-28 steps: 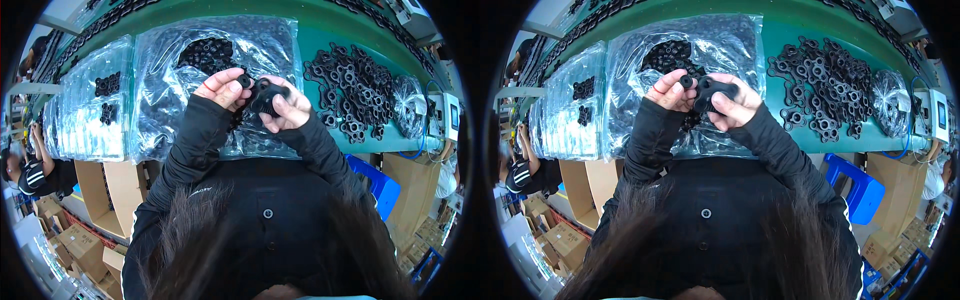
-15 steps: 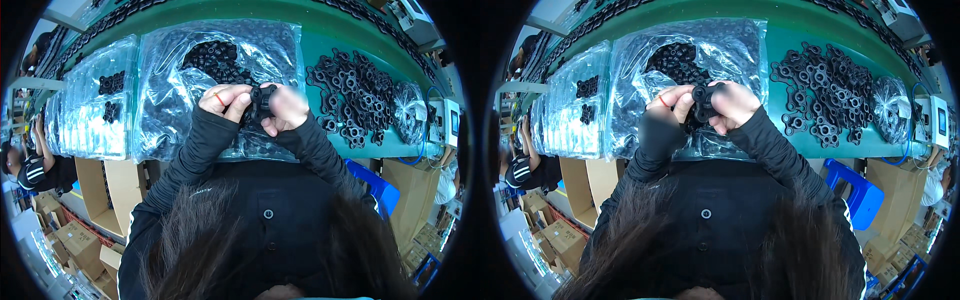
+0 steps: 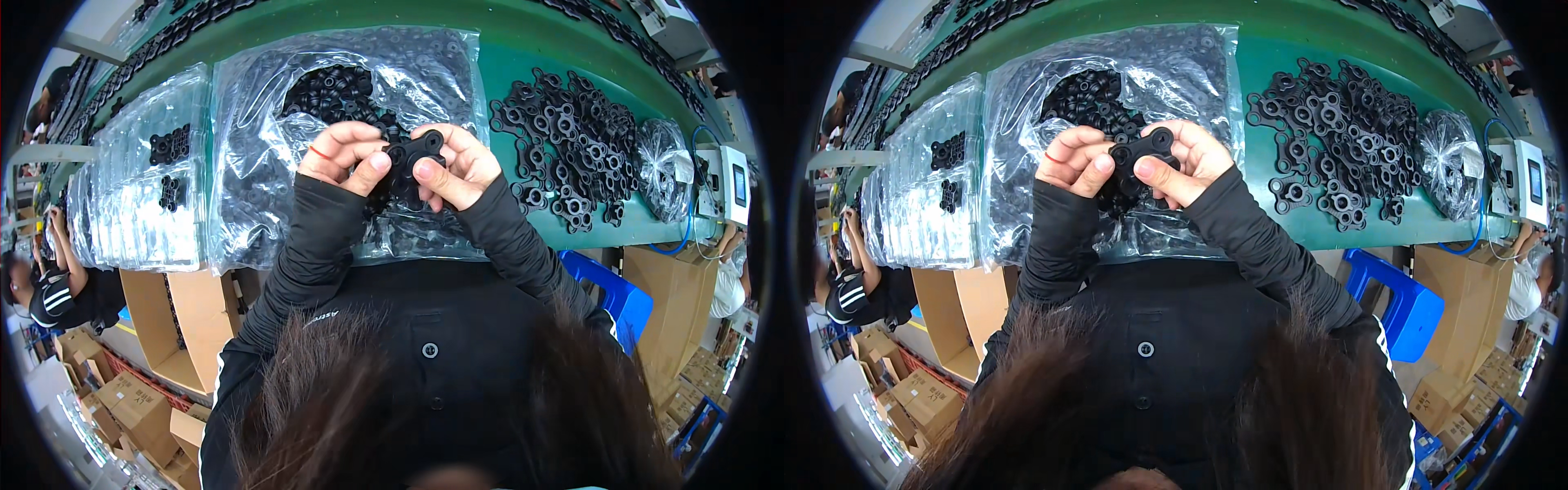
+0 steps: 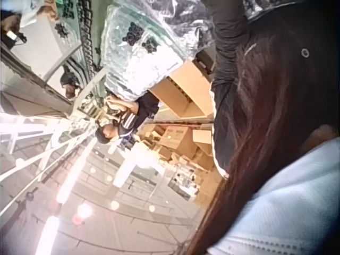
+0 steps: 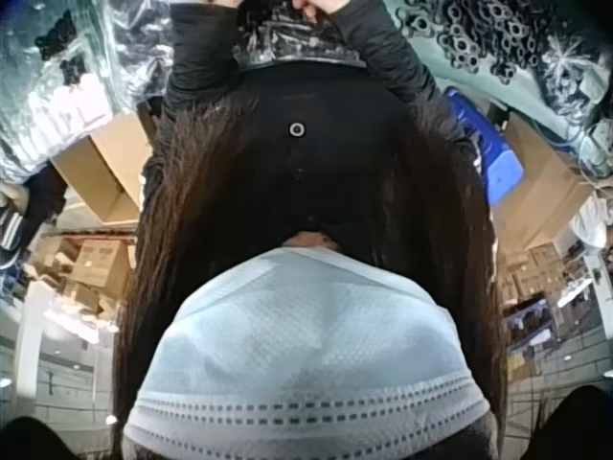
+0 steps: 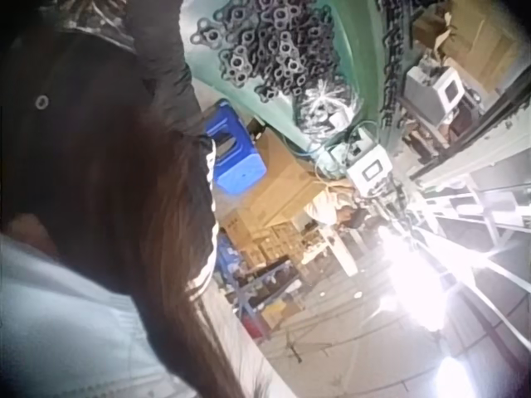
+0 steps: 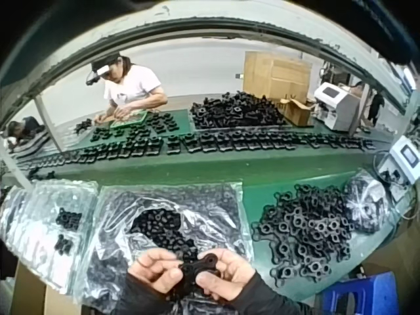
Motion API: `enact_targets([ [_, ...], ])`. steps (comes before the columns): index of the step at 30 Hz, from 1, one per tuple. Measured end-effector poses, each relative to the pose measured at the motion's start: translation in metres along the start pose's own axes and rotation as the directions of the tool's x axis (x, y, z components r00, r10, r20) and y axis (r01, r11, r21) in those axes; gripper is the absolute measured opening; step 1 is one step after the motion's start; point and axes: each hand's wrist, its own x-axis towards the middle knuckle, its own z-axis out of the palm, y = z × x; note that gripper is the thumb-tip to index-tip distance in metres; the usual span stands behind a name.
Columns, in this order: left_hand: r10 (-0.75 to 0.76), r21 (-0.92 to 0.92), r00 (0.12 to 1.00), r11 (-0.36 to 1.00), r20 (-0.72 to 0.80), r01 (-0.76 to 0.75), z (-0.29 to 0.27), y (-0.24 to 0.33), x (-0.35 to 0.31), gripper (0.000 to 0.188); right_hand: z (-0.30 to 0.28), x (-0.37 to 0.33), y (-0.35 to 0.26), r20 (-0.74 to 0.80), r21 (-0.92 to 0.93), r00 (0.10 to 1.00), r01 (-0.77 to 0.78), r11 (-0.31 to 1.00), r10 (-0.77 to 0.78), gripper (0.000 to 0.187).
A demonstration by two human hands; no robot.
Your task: The person assembles plastic components by pressing small round plastic inserts into the holes of flat plastic brackets by hand.
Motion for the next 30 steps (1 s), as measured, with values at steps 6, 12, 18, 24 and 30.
enact_targets([
  [6,-0.042,-0.219,0.999,0.975,-0.023,0.036,-0.001,-0.007,0.005,0.035,0.006,-0.003,0.000,-0.041,-0.029,0.997,0.071,0.997,-0.072,0.042],
  [12,-0.118,-0.274,0.992,0.956,-0.035,0.104,0.001,-0.010,0.002,0.040,0.007,-0.002,0.005,-0.064,-0.153,0.982,0.165,0.974,-0.177,0.042],
  [18,-0.039,-0.133,0.999,0.991,-0.031,0.035,0.024,0.002,-0.001,0.043,0.003,-0.001,0.002,-0.126,-0.158,0.974,0.166,0.973,-0.186,0.041],
  [24,-0.182,-0.149,0.983,0.972,0.009,0.182,0.008,0.000,0.012,0.042,0.001,-0.004,-0.006,-0.121,-0.076,0.990,0.060,0.995,-0.068,0.040],
  [30,-0.189,-0.377,0.973,0.898,0.135,0.227,-0.005,-0.021,0.015,0.039,0.005,-0.003,-0.005,-0.089,-0.169,0.984,0.135,0.976,-0.152,0.040],
])
